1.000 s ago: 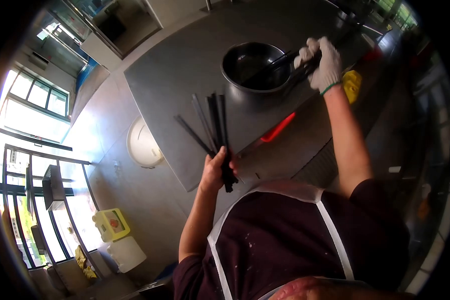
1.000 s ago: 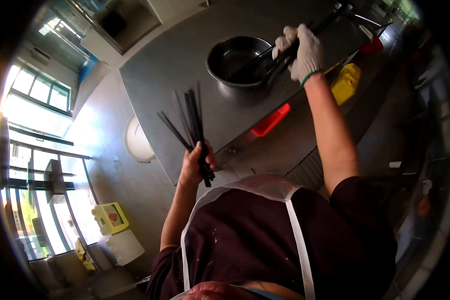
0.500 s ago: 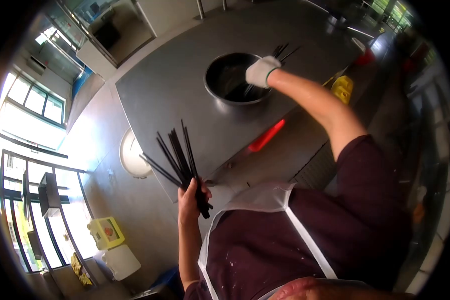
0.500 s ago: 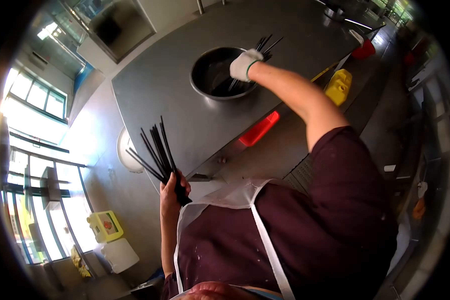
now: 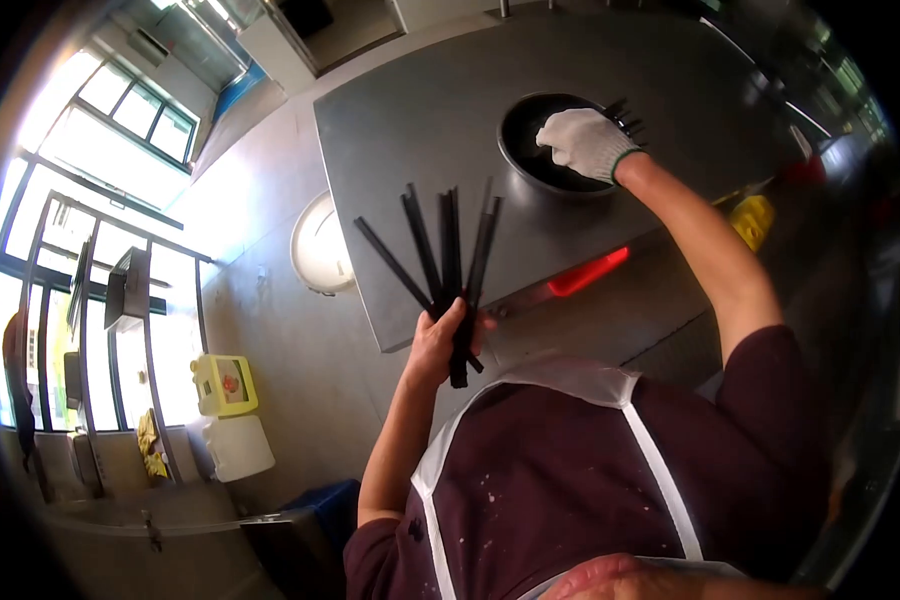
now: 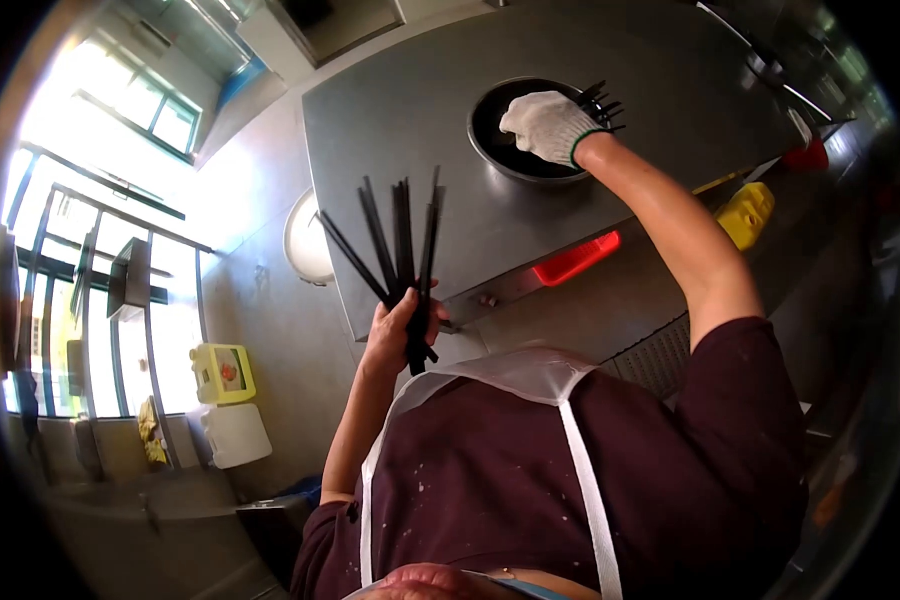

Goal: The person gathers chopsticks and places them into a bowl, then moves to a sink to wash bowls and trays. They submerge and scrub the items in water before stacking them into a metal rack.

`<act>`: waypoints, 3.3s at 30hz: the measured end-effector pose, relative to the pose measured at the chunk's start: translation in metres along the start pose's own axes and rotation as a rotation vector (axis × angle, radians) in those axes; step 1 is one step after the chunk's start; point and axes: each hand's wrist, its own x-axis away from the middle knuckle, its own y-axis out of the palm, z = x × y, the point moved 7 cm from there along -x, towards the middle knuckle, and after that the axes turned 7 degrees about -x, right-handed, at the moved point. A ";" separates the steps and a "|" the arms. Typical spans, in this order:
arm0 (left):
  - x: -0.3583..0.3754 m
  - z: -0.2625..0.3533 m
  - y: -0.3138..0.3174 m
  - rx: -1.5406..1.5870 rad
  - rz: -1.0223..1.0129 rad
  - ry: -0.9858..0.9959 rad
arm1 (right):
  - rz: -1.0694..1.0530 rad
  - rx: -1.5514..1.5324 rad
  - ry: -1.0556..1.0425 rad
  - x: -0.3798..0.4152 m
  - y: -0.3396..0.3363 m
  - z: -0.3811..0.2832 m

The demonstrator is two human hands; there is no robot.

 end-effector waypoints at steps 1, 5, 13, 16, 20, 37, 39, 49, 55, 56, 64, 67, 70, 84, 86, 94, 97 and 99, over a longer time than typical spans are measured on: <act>-0.001 0.002 0.003 -0.011 -0.028 0.005 | 0.061 -0.141 0.014 0.003 -0.010 -0.012; -0.002 0.012 0.016 -0.057 -0.130 0.036 | 0.036 -0.913 0.243 0.015 -0.008 -0.047; -0.008 0.009 0.016 -0.214 -0.126 0.003 | -0.129 -1.995 0.412 0.032 0.026 -0.127; -0.010 0.006 0.019 -0.213 -0.156 0.010 | -0.011 -1.853 0.598 0.037 0.035 -0.125; -0.009 0.001 0.021 -0.064 -0.158 0.012 | 0.109 -1.732 0.808 0.051 0.037 -0.123; 0.001 -0.002 0.017 -0.144 -0.345 -0.026 | 0.551 -2.074 0.806 0.056 0.019 -0.108; 0.003 -0.004 0.017 -0.154 -0.377 -0.043 | 0.673 -2.202 0.678 0.050 -0.006 -0.098; 0.007 -0.012 0.019 -0.014 -0.478 -0.086 | 0.505 -2.435 0.644 0.081 -0.025 -0.064; 0.009 -0.016 0.026 0.057 -0.573 -0.138 | 0.056 -1.884 0.379 0.069 0.004 -0.135; 0.010 -0.015 0.026 0.067 -0.589 -0.149 | -0.092 -1.993 0.449 0.071 0.007 -0.141; 0.018 -0.013 0.038 0.219 -0.751 -0.167 | 0.187 -1.763 0.203 0.070 -0.003 -0.136; 0.020 -0.004 0.039 0.121 -0.710 -0.175 | 0.449 -1.792 0.164 0.075 -0.011 -0.119; 0.023 -0.004 0.031 -0.008 -0.649 -0.168 | 0.402 -2.669 0.266 0.079 -0.014 -0.092; 0.025 0.001 0.047 -0.204 -0.654 -0.147 | 0.216 -2.075 0.570 0.092 0.024 -0.148; 0.026 0.000 0.050 -0.160 -0.663 -0.183 | 0.247 -1.960 0.541 0.089 0.020 -0.146; 0.029 0.005 0.039 -0.059 -0.732 -0.187 | 1.153 -1.817 0.961 0.105 -0.037 -0.034; 0.025 0.000 0.034 0.013 -0.741 -0.153 | 1.170 -1.857 0.606 0.097 -0.034 -0.009; 0.020 0.002 0.037 0.051 -0.756 -0.124 | 0.950 -1.891 0.746 0.092 -0.009 -0.038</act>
